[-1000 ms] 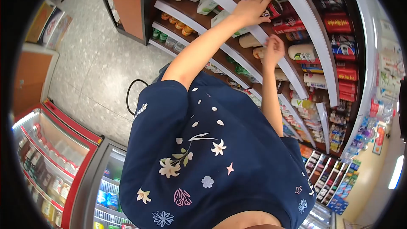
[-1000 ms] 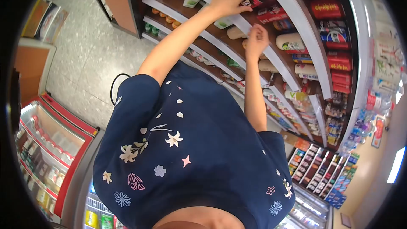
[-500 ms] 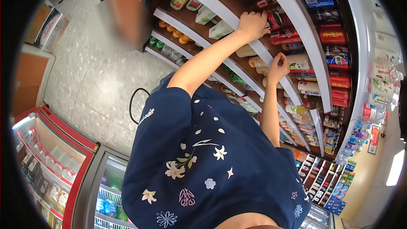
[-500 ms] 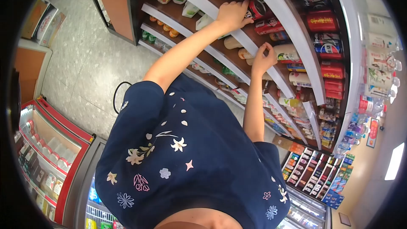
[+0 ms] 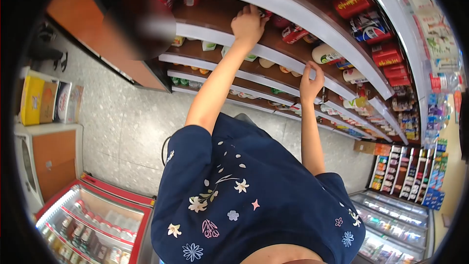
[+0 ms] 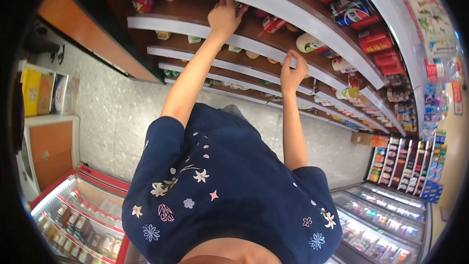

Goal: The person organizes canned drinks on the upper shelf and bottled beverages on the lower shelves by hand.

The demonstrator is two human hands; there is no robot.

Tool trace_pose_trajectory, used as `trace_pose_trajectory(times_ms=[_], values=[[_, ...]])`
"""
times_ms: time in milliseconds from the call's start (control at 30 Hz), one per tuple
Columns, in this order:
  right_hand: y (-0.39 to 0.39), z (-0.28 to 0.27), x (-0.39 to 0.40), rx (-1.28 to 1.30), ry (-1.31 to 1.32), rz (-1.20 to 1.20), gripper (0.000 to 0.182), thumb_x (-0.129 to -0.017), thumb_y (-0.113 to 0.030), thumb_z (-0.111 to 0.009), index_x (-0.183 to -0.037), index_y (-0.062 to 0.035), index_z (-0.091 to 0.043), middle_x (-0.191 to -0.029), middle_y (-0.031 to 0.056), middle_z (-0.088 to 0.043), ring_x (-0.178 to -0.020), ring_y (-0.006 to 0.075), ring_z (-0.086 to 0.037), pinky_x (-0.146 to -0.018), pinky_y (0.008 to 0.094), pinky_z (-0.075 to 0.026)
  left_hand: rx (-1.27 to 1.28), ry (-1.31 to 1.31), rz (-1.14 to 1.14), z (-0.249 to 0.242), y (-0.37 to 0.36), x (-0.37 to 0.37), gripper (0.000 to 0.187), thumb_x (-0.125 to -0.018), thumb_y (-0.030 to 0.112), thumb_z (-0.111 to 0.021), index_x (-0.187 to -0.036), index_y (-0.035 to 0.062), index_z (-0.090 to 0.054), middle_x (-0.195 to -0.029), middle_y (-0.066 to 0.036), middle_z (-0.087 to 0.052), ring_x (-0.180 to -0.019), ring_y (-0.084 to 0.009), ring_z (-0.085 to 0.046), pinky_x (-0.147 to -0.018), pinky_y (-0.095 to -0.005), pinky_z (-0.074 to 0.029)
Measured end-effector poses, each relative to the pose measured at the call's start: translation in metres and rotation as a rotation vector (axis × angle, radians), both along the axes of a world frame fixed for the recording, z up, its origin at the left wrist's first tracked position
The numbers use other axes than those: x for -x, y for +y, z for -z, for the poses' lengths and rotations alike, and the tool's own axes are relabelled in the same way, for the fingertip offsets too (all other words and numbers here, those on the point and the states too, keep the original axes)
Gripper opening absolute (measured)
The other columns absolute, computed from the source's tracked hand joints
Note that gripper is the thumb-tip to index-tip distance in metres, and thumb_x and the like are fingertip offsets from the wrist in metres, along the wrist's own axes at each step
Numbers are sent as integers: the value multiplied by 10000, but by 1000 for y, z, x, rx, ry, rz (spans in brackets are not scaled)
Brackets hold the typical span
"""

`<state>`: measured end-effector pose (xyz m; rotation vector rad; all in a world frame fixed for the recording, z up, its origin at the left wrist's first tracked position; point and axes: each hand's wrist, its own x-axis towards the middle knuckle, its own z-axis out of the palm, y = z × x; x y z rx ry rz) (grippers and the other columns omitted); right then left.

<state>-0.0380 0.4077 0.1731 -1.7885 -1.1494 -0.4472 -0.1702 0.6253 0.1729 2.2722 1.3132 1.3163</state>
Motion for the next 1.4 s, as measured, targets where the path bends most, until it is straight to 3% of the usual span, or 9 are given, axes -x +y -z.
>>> trace_pose_trajectory(times_ms=[167,367,633,733,867,1167,1200,1267,1400], values=[[51,-23,2,-96,248,-135,509,-814,-233,-751,-1191,48,-557,-1058,179,-666,-983,247,-645,-884,347,-482,43,-101,190,-1,-9,18,516,-791,360,-718,-1101,1,-513,-932,-143,-643,-852,-333,-635,-673,-422,-528],[96,-27,-10,105,336,-34,376,-725,-358,-792,-912,-54,-673,-777,101,-695,-788,278,-678,-755,352,-513,101,-229,376,-12,-19,33,491,-811,345,-718,-1137,19,-551,-990,-149,-658,-922,-341,-634,-761,-418,-514],[89,-26,31,8,314,-165,671,-679,-374,-806,-1204,-39,-556,-1005,168,-686,-913,324,-674,-815,405,-521,76,-339,462,-20,-34,43,623,-734,338,-808,-1182,-5,-544,-1083,-189,-640,-1033,-310,-621,-888,-380,-481],[95,-25,48,100,224,-191,609,-715,-278,-788,-1206,-8,-550,-1053,168,-681,-1006,304,-663,-874,386,-503,74,-353,473,-22,-35,36,672,-712,331,-825,-1194,-21,-518,-1074,-207,-637,-1018,-326,-625,-889,-381,-479],[87,-32,56,153,487,-641,625,-770,-177,-756,-1316,-17,-498,-1195,162,-635,-1049,237,-645,-881,346,-505,93,-328,410,-31,-20,38,654,-720,283,-825,-1194,-41,-511,-1082,-214,-640,-991,-331,-635,-858,-376,-487],[36,-5,-1,-187,331,-81,298,-825,-115,-698,-1104,-30,-636,-956,98,-684,-819,201,-650,-766,319,-503,-241,-213,192,-23,30,61,563,-726,333,-820,-1131,4,-609,-1068,-193,-629,-1001,-326,-613,-865,-381,-473],[24,-5,-11,-222,271,63,288,-824,-102,-698,-1096,-31,-634,-920,87,-671,-781,194,-632,-751,317,-497,-74,-181,204,-27,32,62,555,-731,339,-813,-1133,13,-613,-1079,-193,-629,-1013,-332,-608,-871,-387,-470],[10,-8,-28,-334,255,250,287,-819,-111,-709,-1075,-15,-622,-905,83,-621,-788,194,-597,-762,317,-480,259,-116,221,-34,35,61,540,-740,351,-798,-1138,32,-621,-1100,-193,-628,-1038,-344,-597,-882,-398,-465],[0,-12,-59,-321,113,318,504,-776,-202,-769,-1184,2,-554,-964,103,-593,-898,249,-582,-831,347,-466,-72,-134,253,-5,60,43,447,-794,293,-740,-1153,54,-625,-1143,-176,-629,-1003,-377,-608,-889,-393,-481]])
